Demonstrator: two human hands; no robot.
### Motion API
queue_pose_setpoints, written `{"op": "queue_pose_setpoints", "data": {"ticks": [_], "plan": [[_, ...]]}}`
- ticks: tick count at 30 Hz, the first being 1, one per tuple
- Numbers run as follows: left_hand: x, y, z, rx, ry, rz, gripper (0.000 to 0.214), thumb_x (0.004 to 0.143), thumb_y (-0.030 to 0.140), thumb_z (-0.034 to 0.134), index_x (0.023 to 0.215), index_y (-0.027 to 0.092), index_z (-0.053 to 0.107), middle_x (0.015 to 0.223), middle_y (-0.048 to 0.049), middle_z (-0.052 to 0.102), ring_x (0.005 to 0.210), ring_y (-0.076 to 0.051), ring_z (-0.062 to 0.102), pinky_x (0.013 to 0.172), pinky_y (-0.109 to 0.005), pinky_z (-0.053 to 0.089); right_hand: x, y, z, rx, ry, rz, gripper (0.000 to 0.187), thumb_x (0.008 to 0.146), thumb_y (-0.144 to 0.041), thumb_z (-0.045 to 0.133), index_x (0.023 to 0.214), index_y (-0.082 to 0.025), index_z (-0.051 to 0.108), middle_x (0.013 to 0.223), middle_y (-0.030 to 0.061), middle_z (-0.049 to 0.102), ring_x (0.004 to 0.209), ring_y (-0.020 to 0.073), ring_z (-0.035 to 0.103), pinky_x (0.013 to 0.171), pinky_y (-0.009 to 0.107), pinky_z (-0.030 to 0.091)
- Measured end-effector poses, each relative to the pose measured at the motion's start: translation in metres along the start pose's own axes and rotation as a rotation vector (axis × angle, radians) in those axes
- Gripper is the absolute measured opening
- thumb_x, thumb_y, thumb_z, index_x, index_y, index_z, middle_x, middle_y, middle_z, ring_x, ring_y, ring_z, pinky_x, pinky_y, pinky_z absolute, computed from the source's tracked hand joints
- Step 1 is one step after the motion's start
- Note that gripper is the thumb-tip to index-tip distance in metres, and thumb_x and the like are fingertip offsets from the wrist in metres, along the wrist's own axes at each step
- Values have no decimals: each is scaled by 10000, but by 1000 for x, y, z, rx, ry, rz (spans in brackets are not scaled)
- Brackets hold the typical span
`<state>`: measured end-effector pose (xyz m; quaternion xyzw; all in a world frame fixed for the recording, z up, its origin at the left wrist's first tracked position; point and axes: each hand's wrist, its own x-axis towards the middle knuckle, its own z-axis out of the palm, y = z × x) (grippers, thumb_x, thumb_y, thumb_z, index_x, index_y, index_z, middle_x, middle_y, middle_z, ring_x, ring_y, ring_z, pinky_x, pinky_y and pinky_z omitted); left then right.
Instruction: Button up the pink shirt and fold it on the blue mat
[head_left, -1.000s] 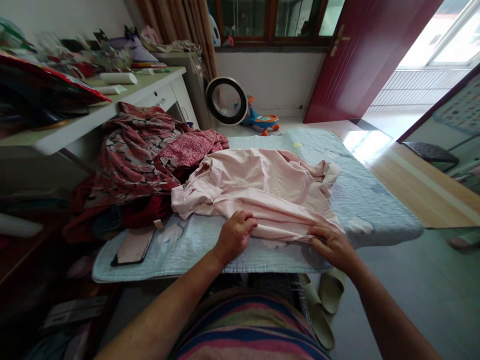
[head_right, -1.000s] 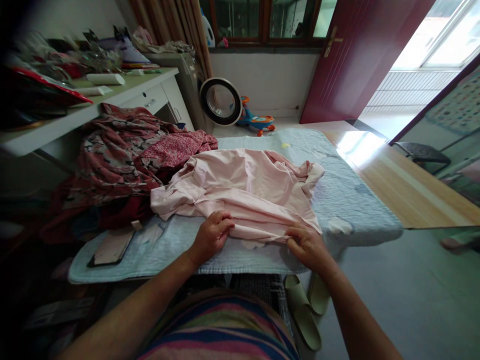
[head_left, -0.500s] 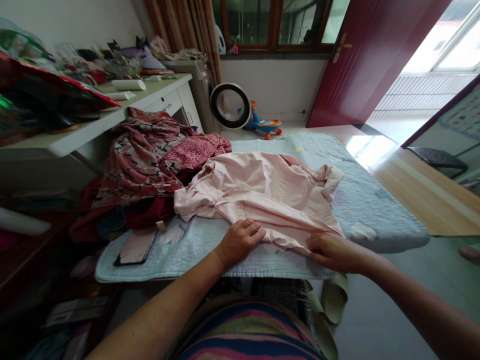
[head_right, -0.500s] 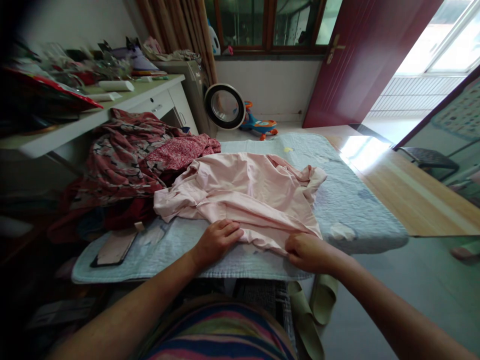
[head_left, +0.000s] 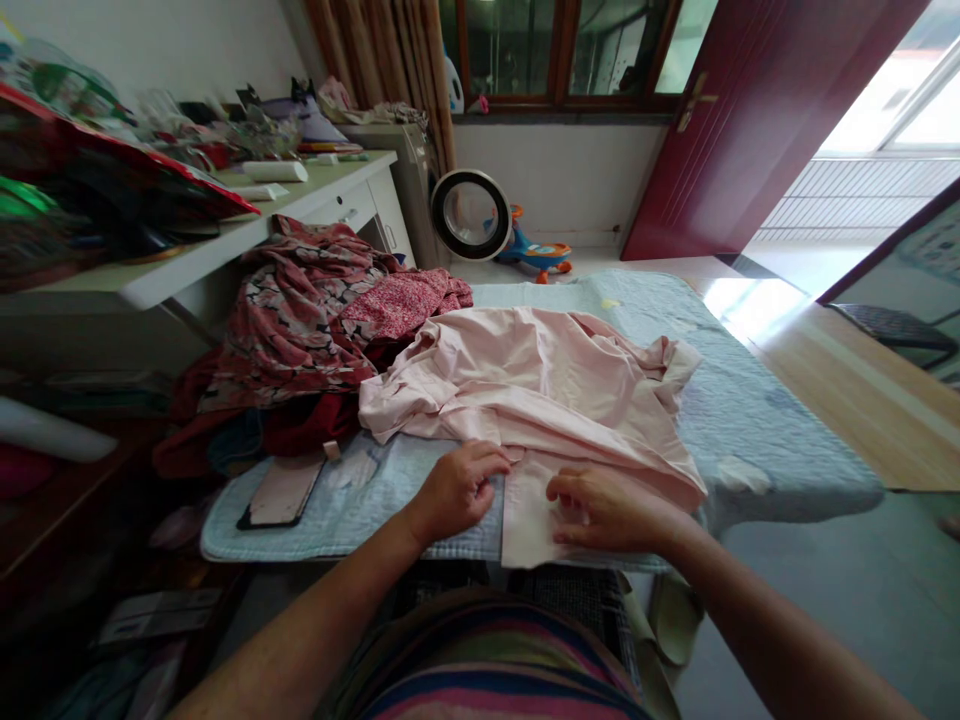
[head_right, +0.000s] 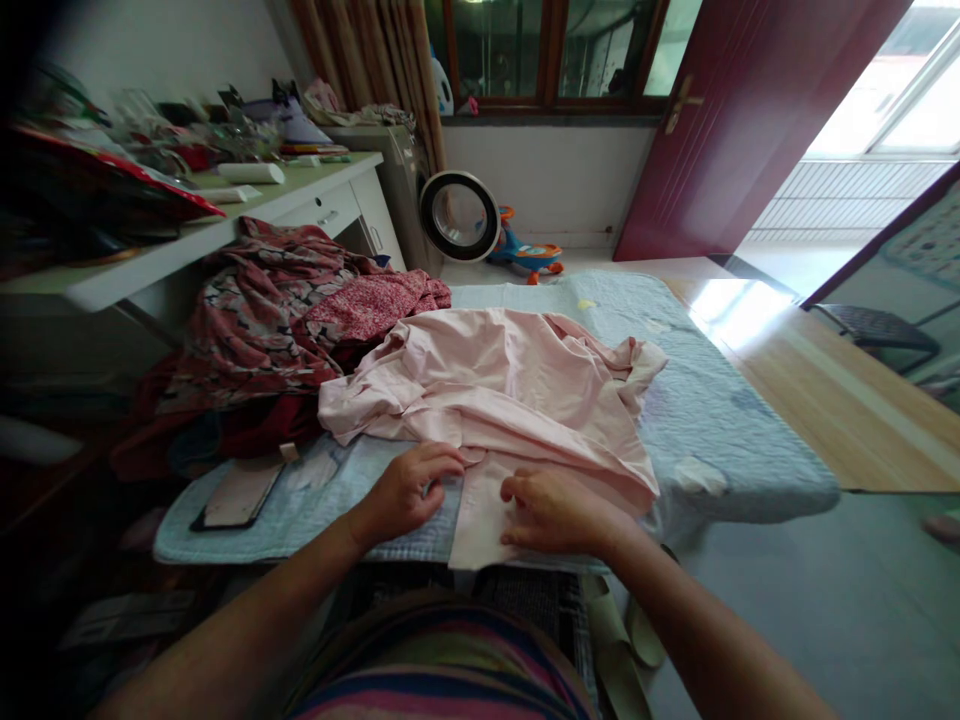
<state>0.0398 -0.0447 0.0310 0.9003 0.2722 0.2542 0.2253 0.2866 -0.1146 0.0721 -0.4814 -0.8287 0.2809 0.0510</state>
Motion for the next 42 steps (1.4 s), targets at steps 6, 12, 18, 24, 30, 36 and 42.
{"op": "queue_pose_setpoints", "data": {"ticks": [6, 12, 18, 24, 30, 36, 42], "plan": [[27, -37, -10, 289, 96, -257, 406, 773, 68, 539, 1170, 118, 604, 1286, -161, 586, 1213, -283, 538, 1043, -454, 431, 20, 1, 32, 65, 124, 45, 101, 820, -214, 615, 909, -189, 656, 848, 30, 634, 716, 146, 551, 645, 246, 370], [33, -39, -13, 413, -6, -308, 305, 770, 139, 641, 1072, 182, 655, 1004, -89, 699, 1004, -290, 596, 888, -452, 451, 30, 13, 35, 63, 322, 103, 162, 849, -163, 548, 991, -175, 625, 952, 62, 605, 828, 176, 570, 756, 280, 426], [9, -11, -21, 367, 78, -67, 74, 865, 224, 611, 900, 219, 676, 1045, -54, 662, 1001, -239, 547, 890, -389, 410, 35, 18, 34, 70, 481, 85, 333, 853, -132, 535, 1173, -213, 577, 1145, 80, 591, 1047, 209, 565, 903, 315, 436], [-18, 20, -18, 281, -350, 19, 167, 922, 260, 543, 806, 193, 642, 827, -26, 625, 776, -157, 584, 658, -246, 405, 43, 24, 23, 32, 615, 125, 146, 928, -218, 498, 925, -189, 641, 870, 53, 624, 805, 188, 585, 754, 291, 445], [-17, 32, -19, -197, -577, -38, 231, 960, 300, 504, 1033, 200, 699, 952, -32, 720, 856, -137, 661, 739, -198, 458, 67, 36, 9, -85, 632, 228, 258, 917, -262, 514, 1122, -147, 622, 1189, 162, 625, 1123, 279, 557, 985, 390, 398], [9, 5, -35, -90, -346, -119, 261, 918, 253, 541, 1138, 192, 667, 1173, -64, 693, 1081, -191, 627, 956, -287, 465, 88, 44, 1, 96, 480, 337, 271, 925, -274, 470, 1090, -150, 647, 1033, 113, 705, 954, 221, 636, 826, 293, 439], [20, -53, -54, 678, 61, -349, 567, 766, 175, 660, 1322, 191, 552, 1444, -163, 472, 1279, -361, 458, 1045, -504, 389, 83, 39, -5, 172, 444, 277, 336, 785, -195, 603, 1113, -175, 672, 1045, 84, 715, 944, 226, 650, 825, 297, 460]]}}
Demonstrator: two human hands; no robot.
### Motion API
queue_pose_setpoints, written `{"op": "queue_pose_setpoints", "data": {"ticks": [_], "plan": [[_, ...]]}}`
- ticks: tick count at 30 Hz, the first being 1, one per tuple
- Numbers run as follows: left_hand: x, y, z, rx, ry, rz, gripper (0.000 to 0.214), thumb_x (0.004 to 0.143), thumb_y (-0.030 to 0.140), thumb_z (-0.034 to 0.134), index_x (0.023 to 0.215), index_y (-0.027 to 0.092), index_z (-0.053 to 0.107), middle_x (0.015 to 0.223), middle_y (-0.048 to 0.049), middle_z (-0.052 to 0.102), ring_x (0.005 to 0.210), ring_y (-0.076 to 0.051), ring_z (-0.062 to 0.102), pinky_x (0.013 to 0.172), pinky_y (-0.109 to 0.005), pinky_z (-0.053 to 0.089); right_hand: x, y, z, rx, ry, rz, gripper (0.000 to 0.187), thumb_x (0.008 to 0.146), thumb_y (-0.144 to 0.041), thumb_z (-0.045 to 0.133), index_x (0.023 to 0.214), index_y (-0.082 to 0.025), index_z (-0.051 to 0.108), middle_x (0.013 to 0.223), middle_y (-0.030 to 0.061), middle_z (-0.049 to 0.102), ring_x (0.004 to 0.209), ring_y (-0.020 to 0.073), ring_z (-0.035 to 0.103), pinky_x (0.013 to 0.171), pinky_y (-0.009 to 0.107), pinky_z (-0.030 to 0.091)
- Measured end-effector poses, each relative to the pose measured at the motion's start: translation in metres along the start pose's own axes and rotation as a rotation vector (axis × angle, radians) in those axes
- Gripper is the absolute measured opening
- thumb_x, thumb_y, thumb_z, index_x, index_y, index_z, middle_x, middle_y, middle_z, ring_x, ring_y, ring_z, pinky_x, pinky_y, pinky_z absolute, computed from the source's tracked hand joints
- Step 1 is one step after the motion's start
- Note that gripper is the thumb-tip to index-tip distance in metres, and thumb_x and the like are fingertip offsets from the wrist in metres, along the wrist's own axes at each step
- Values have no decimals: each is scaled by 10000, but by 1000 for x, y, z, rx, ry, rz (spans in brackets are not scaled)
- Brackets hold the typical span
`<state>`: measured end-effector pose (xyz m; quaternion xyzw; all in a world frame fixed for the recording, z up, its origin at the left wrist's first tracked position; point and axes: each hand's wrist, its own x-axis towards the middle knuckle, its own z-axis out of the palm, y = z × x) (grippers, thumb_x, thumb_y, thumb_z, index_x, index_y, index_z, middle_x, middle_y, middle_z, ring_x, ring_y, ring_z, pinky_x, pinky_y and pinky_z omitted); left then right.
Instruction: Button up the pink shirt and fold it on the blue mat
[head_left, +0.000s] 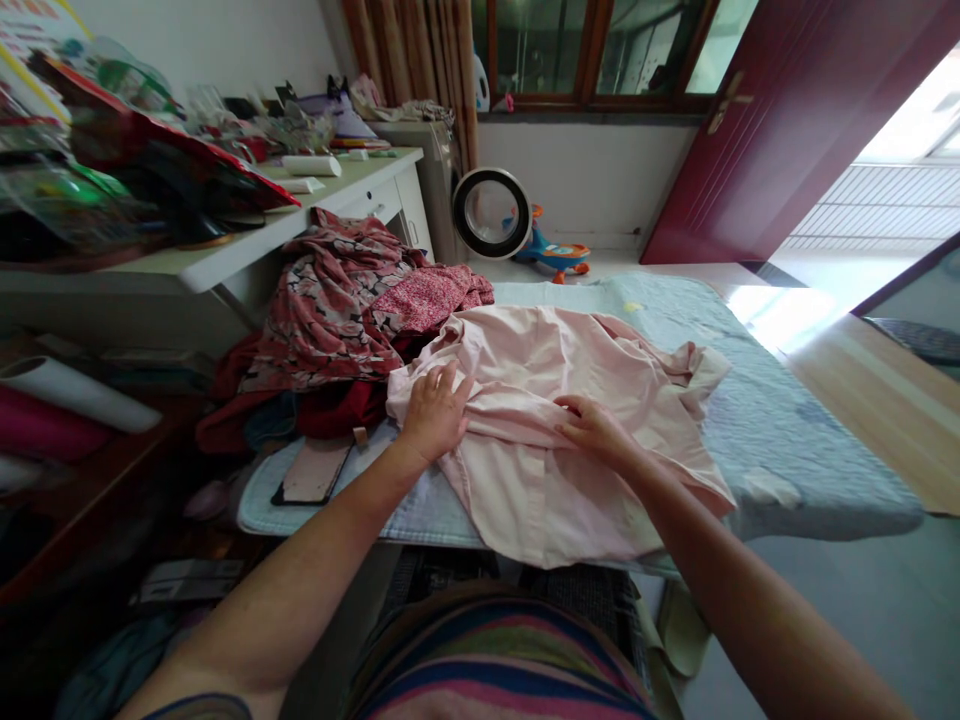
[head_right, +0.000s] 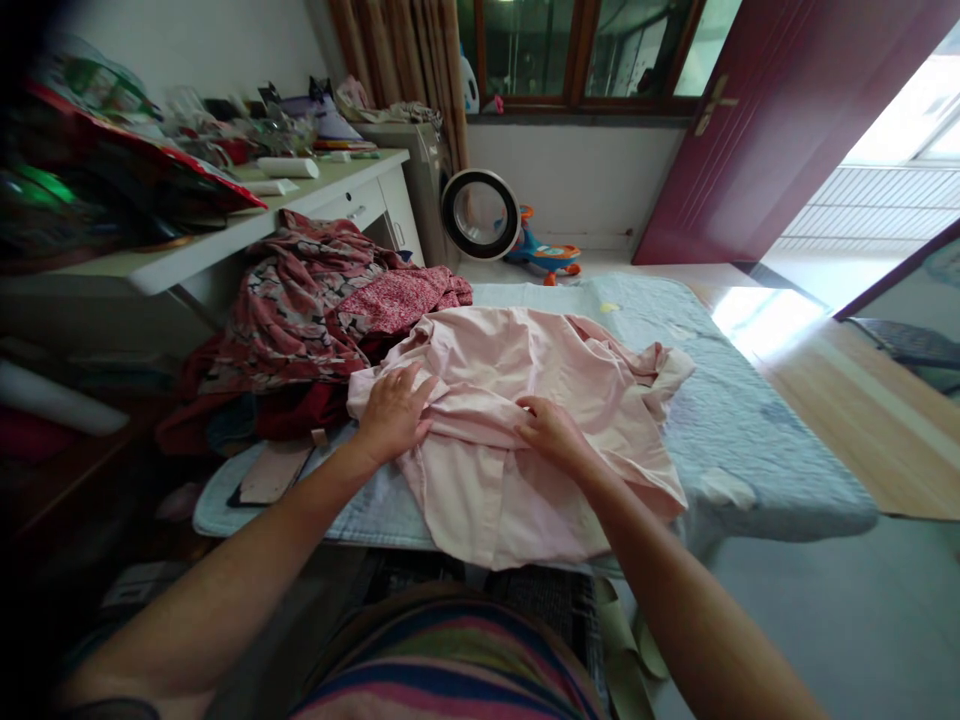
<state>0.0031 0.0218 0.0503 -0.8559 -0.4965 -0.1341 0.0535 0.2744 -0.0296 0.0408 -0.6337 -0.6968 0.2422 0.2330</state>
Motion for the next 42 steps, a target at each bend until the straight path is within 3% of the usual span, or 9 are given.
{"op": "queue_pose_setpoints", "data": {"ticks": [5, 11, 14, 20, 25, 28, 32, 35, 42], "plan": [[-5, -29, 4, -127, -17, -54, 438, 756, 72, 500, 1167, 157, 624, 1081, -123, 664, 1042, -275, 600, 916, -396, 477, -25, -5, -1, -11, -103, -187, 362, 778, -147, 591, 1132, -152, 665, 1105, 114, 692, 1030, 239, 629, 901, 335, 461], [-37, -47, -29, -902, 171, -187, 102, 761, 183, 495, 756, 184, 596, 946, -54, 674, 977, -213, 629, 910, -344, 489, -55, -12, -1, 2, -185, -128, 443, 857, -279, 594, 1275, -135, 581, 998, 110, 699, 853, 215, 639, 756, 323, 488], [-55, -58, -41, -1092, 68, -315, 84, 767, 255, 545, 738, 181, 574, 882, -47, 676, 863, -205, 652, 797, -325, 520, -66, -13, -3, 44, -225, -173, 374, 886, -248, 540, 1247, -173, 603, 1072, 102, 690, 899, 200, 635, 788, 311, 482], [-65, -71, -55, -542, -416, -130, 404, 677, 180, 525, 1054, 178, 669, 1110, -81, 687, 1086, -280, 611, 974, -408, 466, -77, -17, -4, 39, -357, -257, 377, 827, -258, 628, 1202, -226, 633, 1043, 55, 694, 871, 189, 619, 770, 282, 461], [-55, -48, -90, -432, -606, 219, 768, 725, 208, 550, 1475, 232, 383, 1508, -65, 444, 1372, -261, 419, 1139, -365, 330, -72, -16, 17, 234, -223, -106, 239, 920, -278, 506, 1110, -206, 631, 943, 42, 687, 831, 170, 612, 760, 284, 456], [-44, -27, -83, -413, -507, 278, 699, 795, 270, 570, 1467, 230, 380, 1493, -74, 458, 1355, -243, 441, 1128, -337, 345, -69, -17, 35, 424, -127, -43, 311, 884, -214, 514, 1191, -197, 558, 994, 46, 667, 888, 166, 614, 788, 284, 464], [-29, -2, -31, -258, -224, 210, 558, 811, 212, 594, 1357, 165, 490, 1406, -132, 520, 1324, -264, 456, 1121, -399, 354, -74, -28, 44, 415, -214, -114, 418, 853, -195, 533, 1271, -204, 535, 889, 14, 620, 764, 141, 566, 691, 255, 443], [-27, 3, -3, -248, -252, 258, 362, 811, 139, 568, 1166, 176, 627, 1156, -102, 644, 1105, -242, 583, 980, -375, 458, -83, -36, 40, 239, -286, -204, 423, 831, -186, 563, 1253, -205, 574, 910, 27, 621, 804, 158, 554, 738, 275, 434], [-42, -24, -29, -460, 0, 181, 221, 715, 5, 475, 712, 191, 596, 902, -43, 605, 939, -192, 555, 876, -323, 444, -93, -32, 33, 33, -363, -152, 298, 804, -179, 616, 1102, -195, 615, 870, 18, 618, 762, 153, 526, 696, 255, 369]]}}
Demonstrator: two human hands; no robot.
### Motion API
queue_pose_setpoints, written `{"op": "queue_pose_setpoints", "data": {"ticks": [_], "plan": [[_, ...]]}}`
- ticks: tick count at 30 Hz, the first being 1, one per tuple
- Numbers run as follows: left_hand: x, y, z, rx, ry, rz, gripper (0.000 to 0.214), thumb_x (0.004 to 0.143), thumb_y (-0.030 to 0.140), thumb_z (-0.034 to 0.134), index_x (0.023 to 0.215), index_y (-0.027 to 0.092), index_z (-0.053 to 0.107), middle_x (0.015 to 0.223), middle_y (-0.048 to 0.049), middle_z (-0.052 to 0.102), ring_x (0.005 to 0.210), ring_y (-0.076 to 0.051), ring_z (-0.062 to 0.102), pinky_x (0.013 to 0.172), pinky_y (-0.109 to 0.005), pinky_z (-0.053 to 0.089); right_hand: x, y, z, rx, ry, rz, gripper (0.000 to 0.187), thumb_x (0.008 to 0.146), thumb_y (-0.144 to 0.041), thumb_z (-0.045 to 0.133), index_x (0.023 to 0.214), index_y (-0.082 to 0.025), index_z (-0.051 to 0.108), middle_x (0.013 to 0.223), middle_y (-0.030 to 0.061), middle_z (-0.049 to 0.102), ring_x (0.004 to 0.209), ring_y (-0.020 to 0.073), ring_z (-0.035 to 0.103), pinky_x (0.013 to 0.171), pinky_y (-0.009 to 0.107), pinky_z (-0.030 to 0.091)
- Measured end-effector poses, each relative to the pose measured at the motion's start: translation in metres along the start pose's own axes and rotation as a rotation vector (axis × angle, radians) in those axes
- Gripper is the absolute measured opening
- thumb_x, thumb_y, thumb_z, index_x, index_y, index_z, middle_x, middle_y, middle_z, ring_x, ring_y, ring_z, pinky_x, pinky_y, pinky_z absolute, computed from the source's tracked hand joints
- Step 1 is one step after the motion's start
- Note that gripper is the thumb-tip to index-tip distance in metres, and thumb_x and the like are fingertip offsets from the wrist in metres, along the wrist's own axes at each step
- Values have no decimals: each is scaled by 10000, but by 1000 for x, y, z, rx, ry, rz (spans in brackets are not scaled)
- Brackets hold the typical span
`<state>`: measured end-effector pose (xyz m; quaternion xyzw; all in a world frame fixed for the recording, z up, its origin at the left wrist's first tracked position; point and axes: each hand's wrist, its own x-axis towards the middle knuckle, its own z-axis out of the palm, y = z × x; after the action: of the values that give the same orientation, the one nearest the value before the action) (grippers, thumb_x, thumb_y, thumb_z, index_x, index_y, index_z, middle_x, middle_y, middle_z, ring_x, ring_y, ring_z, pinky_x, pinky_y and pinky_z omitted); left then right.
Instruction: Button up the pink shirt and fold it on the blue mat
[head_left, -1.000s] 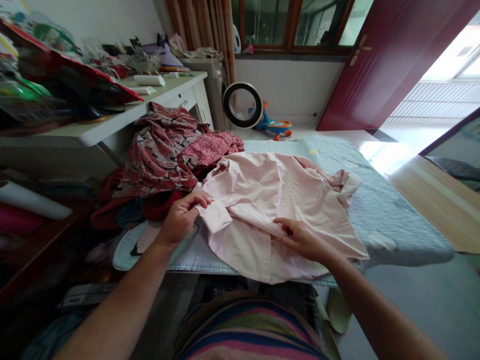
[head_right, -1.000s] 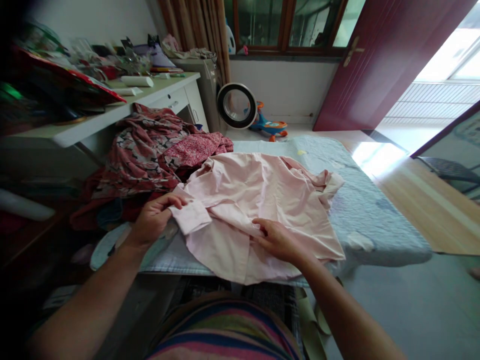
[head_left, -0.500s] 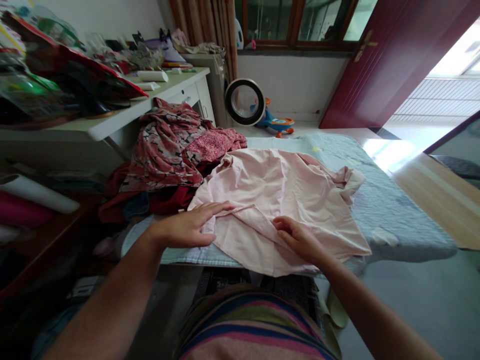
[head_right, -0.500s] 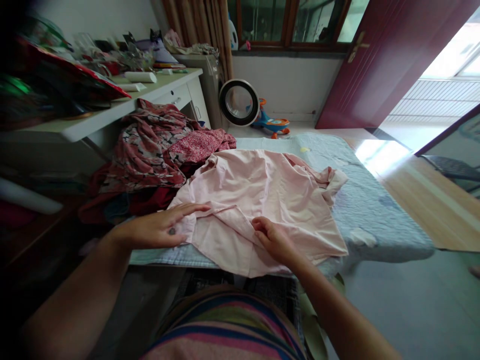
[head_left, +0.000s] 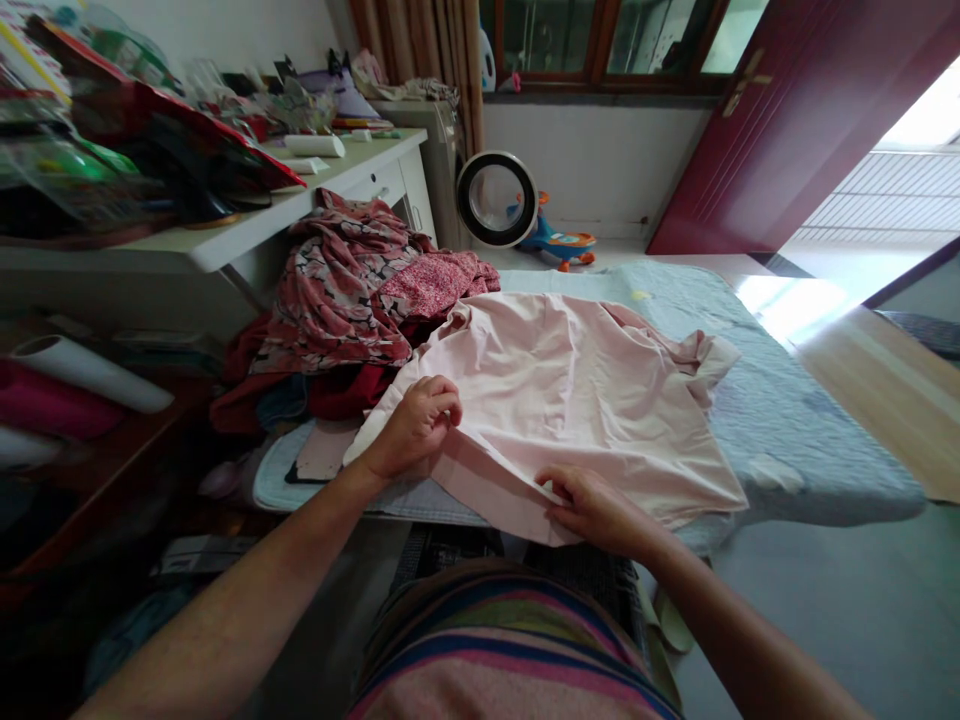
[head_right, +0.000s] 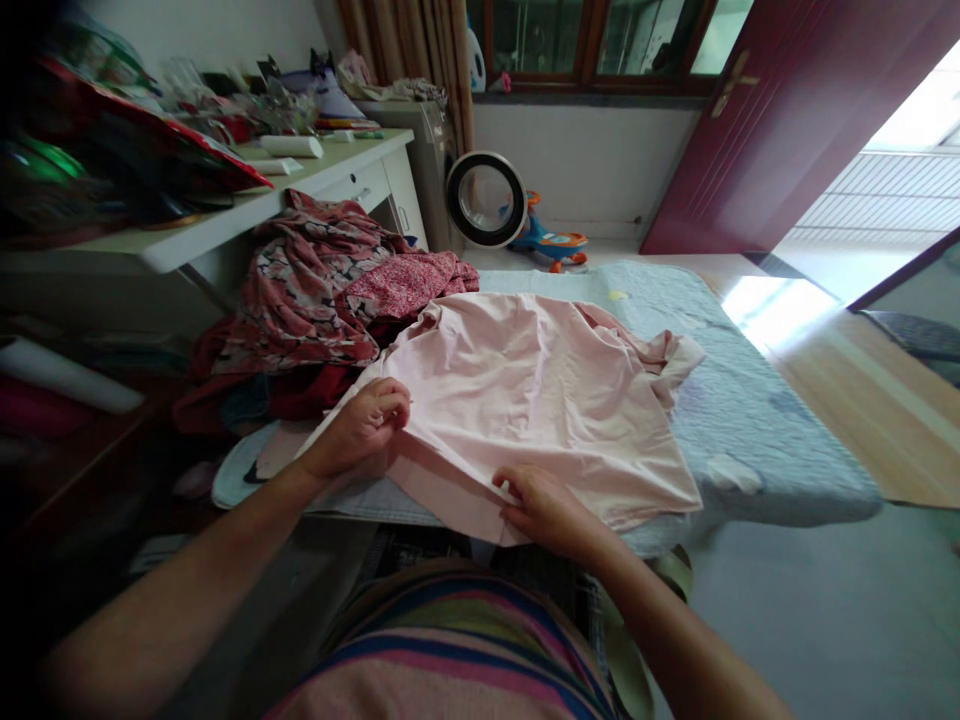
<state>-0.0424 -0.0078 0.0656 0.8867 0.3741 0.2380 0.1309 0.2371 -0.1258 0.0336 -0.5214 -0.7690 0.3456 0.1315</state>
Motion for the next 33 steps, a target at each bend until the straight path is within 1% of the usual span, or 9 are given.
{"op": "queue_pose_setpoints", "data": {"ticks": [2, 5, 11, 14, 18, 22, 28, 31, 33], "plan": [[-7, -4, -6, 13, -49, -12, 217, 695, -1, 465, 677, 192, 563, 851, -40, 589, 894, -189, 547, 824, -308, 443, -2, 3, 0, -16, 18, 4, 211, 814, -173, 604, 1024, -187, 600, 859, 16, 608, 753, 147, 514, 685, 248, 357], [-19, -9, -7, 114, -281, 4, 227, 687, -5, 468, 677, 194, 576, 808, -43, 595, 833, -196, 542, 747, -295, 427, -7, 5, 0, -5, 23, -37, 183, 828, -163, 591, 1008, -189, 576, 852, 8, 593, 742, 139, 505, 680, 240, 358], [-26, 8, -16, 106, -751, -49, 358, 675, 128, 674, 1017, 232, 680, 826, -6, 670, 793, -196, 611, 803, -302, 441, -19, 4, -15, -4, -152, -197, 120, 860, -157, 563, 893, -198, 671, 886, 32, 592, 813, 151, 558, 734, 247, 398], [-15, 25, -8, -31, -716, 32, 259, 777, 151, 610, 1008, 218, 705, 933, -30, 687, 876, -182, 634, 832, -266, 447, -16, 2, -23, 24, -203, -226, 193, 861, -123, 520, 876, -195, 699, 874, 36, 626, 813, 151, 580, 750, 249, 413], [-2, 44, 31, -212, -634, 145, 279, 834, 73, 509, 987, 193, 708, 961, -39, 695, 895, -154, 632, 805, -222, 446, -5, 3, -18, 3, -70, -108, 224, 891, -154, 470, 873, -189, 691, 821, 32, 666, 756, 152, 585, 717, 251, 414], [4, 55, 55, -137, -660, 120, 83, 817, 198, 638, 884, 189, 687, 887, -25, 692, 807, -155, 616, 701, -223, 424, -2, 4, -5, -183, -8, 41, 101, 851, -230, 567, 883, -187, 653, 796, 33, 654, 691, 158, 567, 636, 250, 371], [5, 57, 46, 24, -815, 92, 380, 643, 421, 821, 908, 217, 641, 931, -13, 677, 799, -183, 600, 616, -237, 384, -15, 9, -24, -277, -102, 21, 445, 698, -323, 752, 1096, -200, 599, 1042, 82, 653, 892, 229, 603, 725, 291, 405], [21, 45, 39, -59, -839, 74, 336, 663, 350, 807, 926, 214, 647, 823, 15, 664, 705, -145, 579, 582, -217, 367, -12, 15, -56, -238, -185, 19, 418, 696, -333, 756, 1082, -220, 640, 933, 48, 677, 785, 199, 601, 665, 277, 393], [43, 30, 34, -129, -740, 26, 239, 722, 295, 741, 919, 194, 650, 781, 16, 651, 678, -132, 573, 587, -210, 384, -2, 21, -82, -198, -213, 32, 346, 735, -299, 714, 1065, -214, 661, 826, 30, 680, 693, 169, 587, 604, 258, 372]]}}
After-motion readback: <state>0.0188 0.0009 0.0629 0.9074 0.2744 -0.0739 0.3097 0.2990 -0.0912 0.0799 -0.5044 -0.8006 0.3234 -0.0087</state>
